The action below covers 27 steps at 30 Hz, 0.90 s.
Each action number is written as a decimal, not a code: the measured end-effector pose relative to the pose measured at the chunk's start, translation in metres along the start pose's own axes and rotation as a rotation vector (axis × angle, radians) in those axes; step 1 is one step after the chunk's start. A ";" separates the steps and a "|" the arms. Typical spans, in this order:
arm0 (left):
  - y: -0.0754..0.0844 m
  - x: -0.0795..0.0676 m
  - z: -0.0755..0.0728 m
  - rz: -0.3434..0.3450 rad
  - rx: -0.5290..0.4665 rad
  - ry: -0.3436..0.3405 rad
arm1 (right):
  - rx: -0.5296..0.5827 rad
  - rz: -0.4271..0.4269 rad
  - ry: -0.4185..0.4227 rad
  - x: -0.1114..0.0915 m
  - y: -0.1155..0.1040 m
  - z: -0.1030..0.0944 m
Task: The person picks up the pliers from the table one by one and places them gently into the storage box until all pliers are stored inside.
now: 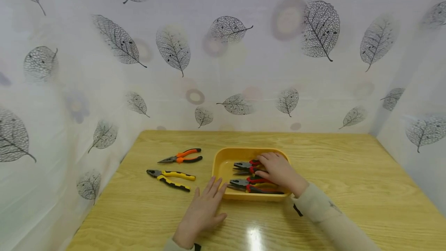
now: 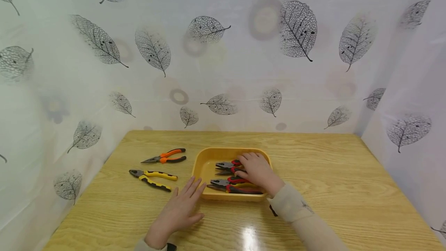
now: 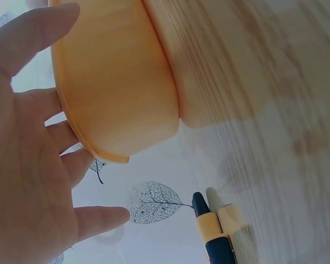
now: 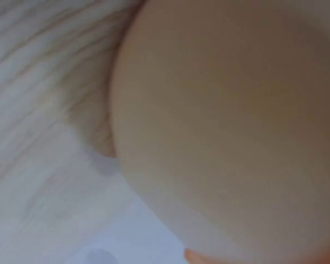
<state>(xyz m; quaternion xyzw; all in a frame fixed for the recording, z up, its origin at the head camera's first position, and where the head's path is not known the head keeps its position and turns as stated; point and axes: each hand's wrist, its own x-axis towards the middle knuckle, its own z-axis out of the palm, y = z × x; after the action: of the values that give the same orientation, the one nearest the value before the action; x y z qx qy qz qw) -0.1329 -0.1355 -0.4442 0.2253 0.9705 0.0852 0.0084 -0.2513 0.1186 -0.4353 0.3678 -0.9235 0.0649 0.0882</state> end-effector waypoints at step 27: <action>0.001 -0.001 -0.002 -0.003 0.017 -0.007 | 0.164 0.031 0.170 -0.050 -0.034 -0.024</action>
<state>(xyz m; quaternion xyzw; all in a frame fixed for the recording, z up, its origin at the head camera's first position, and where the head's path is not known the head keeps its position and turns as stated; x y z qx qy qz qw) -0.1313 -0.1358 -0.4425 0.2242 0.9715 0.0761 0.0098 -0.1893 0.1324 -0.4204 0.3526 -0.9098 0.1725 0.1348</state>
